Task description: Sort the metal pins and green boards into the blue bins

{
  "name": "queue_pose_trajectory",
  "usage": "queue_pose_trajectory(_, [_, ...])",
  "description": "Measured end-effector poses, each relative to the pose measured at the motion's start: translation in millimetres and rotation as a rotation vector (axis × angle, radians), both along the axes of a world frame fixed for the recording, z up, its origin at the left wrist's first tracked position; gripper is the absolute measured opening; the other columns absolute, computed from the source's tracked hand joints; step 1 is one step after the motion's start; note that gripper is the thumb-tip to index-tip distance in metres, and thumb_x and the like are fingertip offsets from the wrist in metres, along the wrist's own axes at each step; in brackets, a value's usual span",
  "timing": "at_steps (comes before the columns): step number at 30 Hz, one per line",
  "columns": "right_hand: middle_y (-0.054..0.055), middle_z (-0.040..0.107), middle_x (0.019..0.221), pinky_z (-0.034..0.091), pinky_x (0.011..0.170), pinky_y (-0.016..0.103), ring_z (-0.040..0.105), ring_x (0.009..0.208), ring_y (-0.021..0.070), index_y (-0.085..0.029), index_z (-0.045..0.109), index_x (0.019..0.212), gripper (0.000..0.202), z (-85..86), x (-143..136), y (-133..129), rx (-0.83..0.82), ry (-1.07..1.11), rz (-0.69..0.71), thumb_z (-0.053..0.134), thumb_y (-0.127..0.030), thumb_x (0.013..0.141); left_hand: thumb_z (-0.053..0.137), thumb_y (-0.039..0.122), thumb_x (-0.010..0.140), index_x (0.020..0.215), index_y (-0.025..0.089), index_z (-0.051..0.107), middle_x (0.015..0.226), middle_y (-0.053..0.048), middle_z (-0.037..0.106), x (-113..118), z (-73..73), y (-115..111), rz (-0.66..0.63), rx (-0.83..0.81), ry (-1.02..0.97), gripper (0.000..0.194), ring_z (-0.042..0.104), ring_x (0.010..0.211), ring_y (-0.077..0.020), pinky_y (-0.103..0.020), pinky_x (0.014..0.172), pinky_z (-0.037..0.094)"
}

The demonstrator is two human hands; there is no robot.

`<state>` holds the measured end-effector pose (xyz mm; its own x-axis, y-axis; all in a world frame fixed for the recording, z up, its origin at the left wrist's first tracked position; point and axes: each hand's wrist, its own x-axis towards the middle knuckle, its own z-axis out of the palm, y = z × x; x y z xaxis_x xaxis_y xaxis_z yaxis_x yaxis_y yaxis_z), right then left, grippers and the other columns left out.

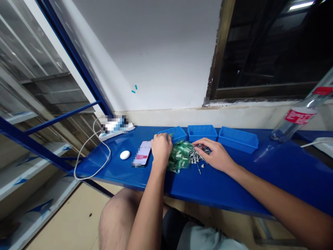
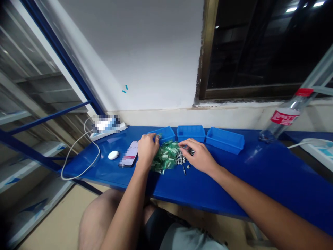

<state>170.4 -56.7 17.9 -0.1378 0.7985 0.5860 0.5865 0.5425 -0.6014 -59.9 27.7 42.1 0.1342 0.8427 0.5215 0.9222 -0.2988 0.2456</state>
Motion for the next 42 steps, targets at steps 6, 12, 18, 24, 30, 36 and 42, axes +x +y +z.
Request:
queue_pose_trajectory(6, [0.007,0.077,0.111,0.058,0.093,0.046,0.070,0.108,0.0286,-0.026,0.073,0.115,0.019,-2.7,-1.9,1.8,0.041,-0.111,0.077,0.058,-0.033,0.104,0.056,0.030,0.096,0.111,0.020,0.078,0.159,-0.014,0.048,5.2,-5.8,-3.0,0.200,0.004,-0.025,0.028,0.043,0.141,-0.0396,-0.056,0.109,0.047])
queue_pose_trajectory(12, [0.008,0.076,0.117,0.057,0.099,0.050,0.066,0.116,0.0297,-0.027,0.073,0.119,0.020,-7.9,-1.7,7.4,0.065,-0.177,0.104,0.060,-0.031,0.104,0.057,0.025,0.093,0.106,0.019,0.077,0.158,-0.015,0.048,3.7,-4.2,1.8,0.194,-0.043,-0.081,0.024,0.041,0.145,-0.0392,-0.056,0.113,0.046])
queue_pose_trajectory(18, [0.008,0.072,0.135,0.049,0.114,0.060,0.055,0.137,0.0337,-0.029,0.071,0.131,0.030,-16.0,-4.4,16.0,0.095,-0.339,0.162,0.062,-0.031,0.102,0.052,0.029,0.096,0.100,0.015,0.081,0.160,-0.018,0.046,2.2,-7.2,4.9,0.228,-0.022,-0.020,0.033,0.038,0.147,-0.0439,-0.062,0.113,0.045])
queue_pose_trajectory(24, [0.009,0.065,0.146,0.046,0.118,0.063,0.049,0.145,0.0344,-0.027,0.070,0.132,0.031,-20.3,-3.4,22.9,0.090,-0.402,0.149,0.056,-0.030,0.105,0.052,0.030,0.096,0.095,0.012,0.083,0.157,-0.019,0.051,1.0,-8.4,13.4,0.227,-0.031,0.036,0.035,0.040,0.146,-0.0461,-0.064,0.113,0.044])
queue_pose_trajectory(30, [0.009,0.064,0.147,0.046,0.119,0.059,0.047,0.148,0.0319,-0.026,0.068,0.130,0.028,-20.0,-4.8,23.2,0.071,-0.393,0.159,0.055,-0.030,0.105,0.058,0.032,0.095,0.093,0.011,0.076,0.159,-0.024,0.045,0.3,-6.6,11.4,0.167,0.097,-0.084,0.028,0.038,0.146,-0.0491,-0.069,0.112,0.044])
queue_pose_trajectory(36, [0.011,0.073,0.131,0.051,0.113,0.055,0.056,0.137,0.0315,-0.023,0.066,0.135,0.033,-20.3,-6.5,28.4,0.094,-0.435,0.146,0.057,-0.021,0.103,0.061,0.027,0.098,0.114,0.014,0.066,0.157,-0.021,0.044,34.8,-2.3,-5.7,-0.258,0.271,-0.206,0.021,0.033,0.152,-0.0404,-0.062,0.122,0.038])
queue_pose_trajectory(42, [0.015,0.071,0.131,0.047,0.114,0.058,0.058,0.133,0.0347,-0.018,0.068,0.128,0.034,-22.0,-7.6,29.8,0.088,-0.452,0.125,0.068,-0.020,0.094,0.052,0.016,0.102,0.119,0.021,0.064,0.140,-0.012,0.062,52.3,-6.5,-22.8,-0.664,0.269,-0.215,0.022,0.052,0.139,-0.0277,-0.052,0.118,0.047])
